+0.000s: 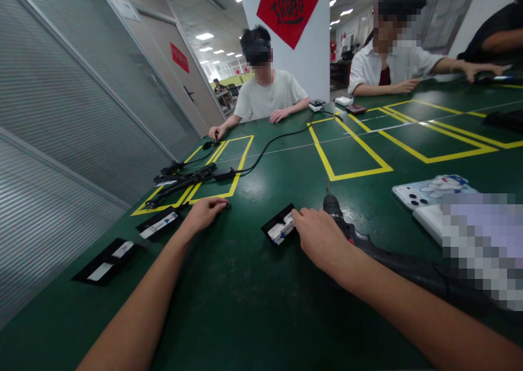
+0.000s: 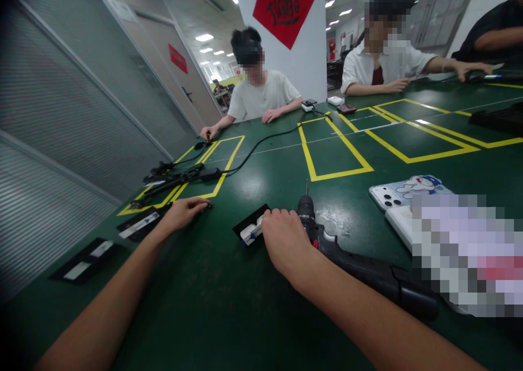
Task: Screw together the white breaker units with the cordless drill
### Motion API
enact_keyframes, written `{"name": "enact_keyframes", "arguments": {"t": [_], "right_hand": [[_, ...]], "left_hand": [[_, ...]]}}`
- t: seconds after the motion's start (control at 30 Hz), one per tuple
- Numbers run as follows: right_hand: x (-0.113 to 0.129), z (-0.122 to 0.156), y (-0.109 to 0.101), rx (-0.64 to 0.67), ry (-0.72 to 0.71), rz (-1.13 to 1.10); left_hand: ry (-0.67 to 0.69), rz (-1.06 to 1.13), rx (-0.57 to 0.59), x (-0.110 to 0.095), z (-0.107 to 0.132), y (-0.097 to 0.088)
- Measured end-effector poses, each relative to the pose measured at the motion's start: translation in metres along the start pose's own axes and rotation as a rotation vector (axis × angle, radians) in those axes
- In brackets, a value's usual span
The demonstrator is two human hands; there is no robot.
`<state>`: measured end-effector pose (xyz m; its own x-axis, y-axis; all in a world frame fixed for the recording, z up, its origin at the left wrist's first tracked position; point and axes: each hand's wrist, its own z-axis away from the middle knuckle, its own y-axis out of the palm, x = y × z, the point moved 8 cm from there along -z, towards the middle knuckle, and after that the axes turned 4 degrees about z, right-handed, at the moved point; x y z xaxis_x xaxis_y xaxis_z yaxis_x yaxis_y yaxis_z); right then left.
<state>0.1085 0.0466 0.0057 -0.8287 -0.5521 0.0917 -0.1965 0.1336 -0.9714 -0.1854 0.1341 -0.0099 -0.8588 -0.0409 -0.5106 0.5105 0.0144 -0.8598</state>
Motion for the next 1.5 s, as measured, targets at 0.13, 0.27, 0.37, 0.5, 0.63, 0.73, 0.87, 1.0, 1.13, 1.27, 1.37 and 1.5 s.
{"name": "enact_keyframes", "arguments": {"t": [0.13,0.27,0.37,0.5,0.63,0.73,0.87,1.0,1.13,1.27,1.37,1.5], "right_hand": [[0.001,0.001,-0.001,0.001,-0.004,0.009],[0.001,0.004,-0.008,-0.037,0.01,0.048],[0.002,0.004,-0.013,-0.057,0.02,0.064],[0.005,0.004,-0.02,-0.068,0.018,-0.022],[0.006,0.005,-0.025,-0.128,0.037,-0.08],[0.003,0.006,-0.024,-0.123,0.064,-0.08],[0.003,0.006,-0.023,-0.11,0.069,-0.116],[-0.001,0.007,-0.031,-0.196,0.13,-0.168],[-0.011,0.01,-0.044,-0.317,0.247,-0.156],[-0.017,0.012,-0.045,-0.336,0.331,-0.118],[-0.018,0.011,-0.04,-0.314,0.342,-0.087],[-0.016,0.009,-0.034,-0.271,0.299,-0.04]], "left_hand": [[-0.007,-0.01,-0.012,-0.001,0.001,-0.002],[-0.012,-0.031,-0.08,-0.002,0.003,-0.01],[0.028,-0.058,-0.192,-0.023,0.015,-0.018],[0.242,0.098,-0.103,-0.092,0.048,0.006],[0.539,0.218,0.259,-0.165,0.094,0.06],[0.602,0.118,0.25,-0.181,0.108,0.079],[0.588,0.032,0.131,-0.179,0.105,0.085],[0.559,0.001,0.055,-0.173,0.097,0.083],[0.445,-0.007,-0.049,-0.157,0.086,0.073],[0.352,-0.017,-0.072,-0.147,0.08,0.07],[0.236,-0.023,-0.089,-0.139,0.081,0.059],[-0.033,-0.055,-0.138,-0.095,0.102,0.014]]}}
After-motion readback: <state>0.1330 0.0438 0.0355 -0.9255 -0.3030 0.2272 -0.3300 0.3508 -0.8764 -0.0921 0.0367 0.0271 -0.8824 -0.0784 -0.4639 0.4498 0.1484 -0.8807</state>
